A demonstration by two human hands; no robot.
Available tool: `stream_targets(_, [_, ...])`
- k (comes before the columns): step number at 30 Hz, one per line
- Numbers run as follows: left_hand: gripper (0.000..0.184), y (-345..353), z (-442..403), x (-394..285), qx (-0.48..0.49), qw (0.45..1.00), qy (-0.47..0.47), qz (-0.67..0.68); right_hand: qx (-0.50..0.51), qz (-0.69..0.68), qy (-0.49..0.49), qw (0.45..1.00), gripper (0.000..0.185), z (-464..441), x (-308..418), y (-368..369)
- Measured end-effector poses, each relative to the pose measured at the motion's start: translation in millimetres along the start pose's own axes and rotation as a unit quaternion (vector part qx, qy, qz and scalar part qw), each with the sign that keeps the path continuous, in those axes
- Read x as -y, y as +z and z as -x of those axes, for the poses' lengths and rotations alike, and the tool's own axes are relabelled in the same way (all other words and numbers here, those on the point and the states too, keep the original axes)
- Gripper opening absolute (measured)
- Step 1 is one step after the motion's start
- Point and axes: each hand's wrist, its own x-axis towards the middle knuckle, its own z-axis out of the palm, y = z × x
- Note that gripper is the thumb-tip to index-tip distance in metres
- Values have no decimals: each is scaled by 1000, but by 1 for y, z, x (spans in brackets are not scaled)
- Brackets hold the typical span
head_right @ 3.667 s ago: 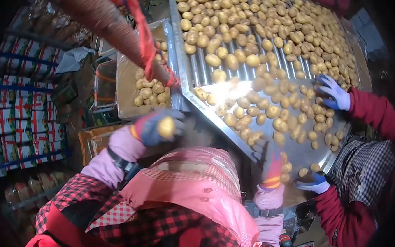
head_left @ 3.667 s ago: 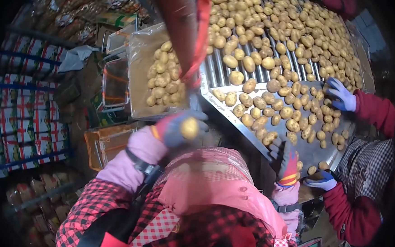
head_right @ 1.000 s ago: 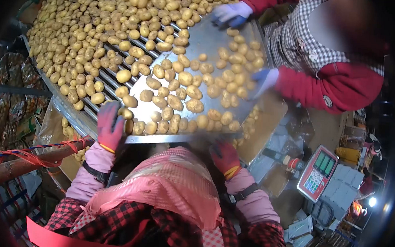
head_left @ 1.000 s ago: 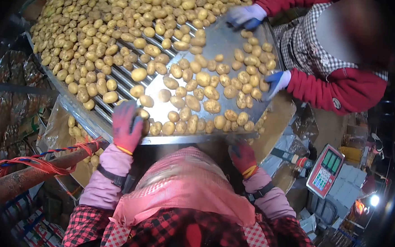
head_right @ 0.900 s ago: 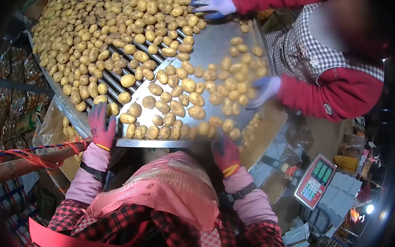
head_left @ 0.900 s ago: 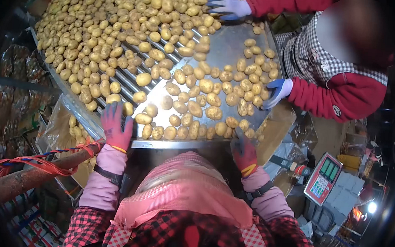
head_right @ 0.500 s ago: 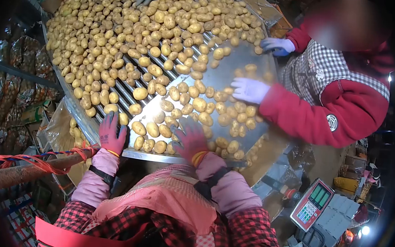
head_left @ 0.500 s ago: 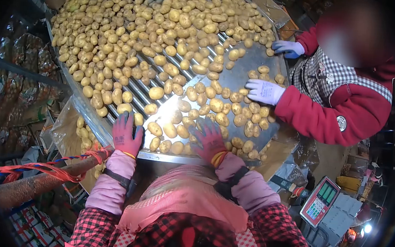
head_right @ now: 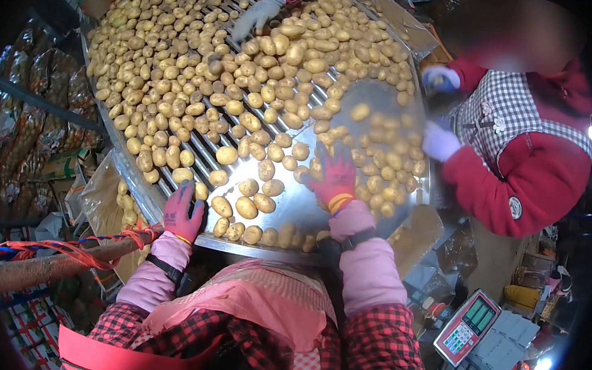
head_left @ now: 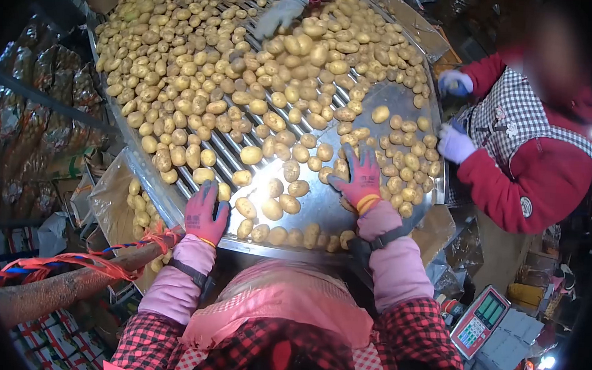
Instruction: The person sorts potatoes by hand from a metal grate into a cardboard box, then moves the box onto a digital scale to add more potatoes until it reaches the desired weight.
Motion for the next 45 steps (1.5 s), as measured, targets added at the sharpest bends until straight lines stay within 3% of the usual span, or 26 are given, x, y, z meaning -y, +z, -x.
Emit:
stream_targets(1, [55,0,2,2,0,1000,4,1,-29,13,-21,999,86,7,15,-24])
stream_targets(4, [44,-2,4,0,-38,999,4,28,-190,-135,-113,966,68,33,29,-79])
stream_targets(5, [40,-2,3,-1,-65,997,12,36,-223,-168,-100,955,58,46,34,-102])
stream_targets(8, [22,-6,4,-6,-75,995,46,52,-191,-516,-8,835,65,99,29,-137])
stream_targets(10, [30,-13,-4,-22,-10,978,50,201,-7,-454,72,888,68,140,35,-166])
stream_targets(11, [32,-18,-10,-40,-24,969,62,239,59,-281,40,957,69,152,30,-168])
stream_targets(12, [34,-39,-22,-77,-39,958,74,275,125,-96,12,987,69,164,24,-169])
stream_targets(13, [36,-65,-30,-102,-51,946,84,310,33,-13,-9,999,71,179,16,-169])
stream_targets(14, [51,-91,-34,-113,-34,944,124,303,-115,-82,-44,989,65,186,21,-188])
stream_targets(15, [48,-119,-39,-127,-74,938,159,297,-257,-148,-80,952,59,192,33,-218])
stream_targets(17, [27,-176,-50,-148,-192,855,289,384,-266,-403,-322,814,42,221,65,-286])
stream_targets(18, [23,-209,-57,-154,-301,848,342,270,-136,-571,-460,666,27,239,92,-325])
stream_targets(19, [23,-238,-57,-159,-362,811,375,265,-50,-579,-522,624,27,248,116,-352])
stream_targets(21, [23,-289,-48,-175,-452,714,445,297,-16,-486,-545,682,27,253,148,-376])
stream_targets(24, [26,-338,-26,-204,-543,572,514,338,1,-427,-557,713,27,249,177,-382])
stream_targets(27, [30,-365,-11,-221,-599,486,534,347,2,-414,-564,714,27,249,190,-382])
stream_targets(31, [38,-384,2,-231,-636,414,536,369,-14,-419,-564,711,28,255,200,-382])
stream_targets(36, [22,-395,27,-217,-475,464,624,411,-65,-428,-582,688,28,278,206,-388])
stream_targets(38, [18,-397,35,-212,-350,451,662,486,-77,-422,-581,692,28,288,206,-390])
stream_targets(39, [17,-395,40,-208,-250,412,678,556,-86,-416,-578,697,28,294,206,-388])
stream_targets(41, [18,-396,47,-207,8,269,667,695,-94,-410,-580,697,28,302,209,-385])
stream_targets(42, [20,-396,46,-211,33,264,673,691,-99,-409,-584,694,28,306,210,-382])
stream_targets(44, [19,-397,41,-220,-296,492,695,433,-111,-408,-583,694,28,313,211,-380])
stream_targets(45, [21,-397,38,-221,-381,522,672,362,-118,-408,-581,694,28,316,210,-380])
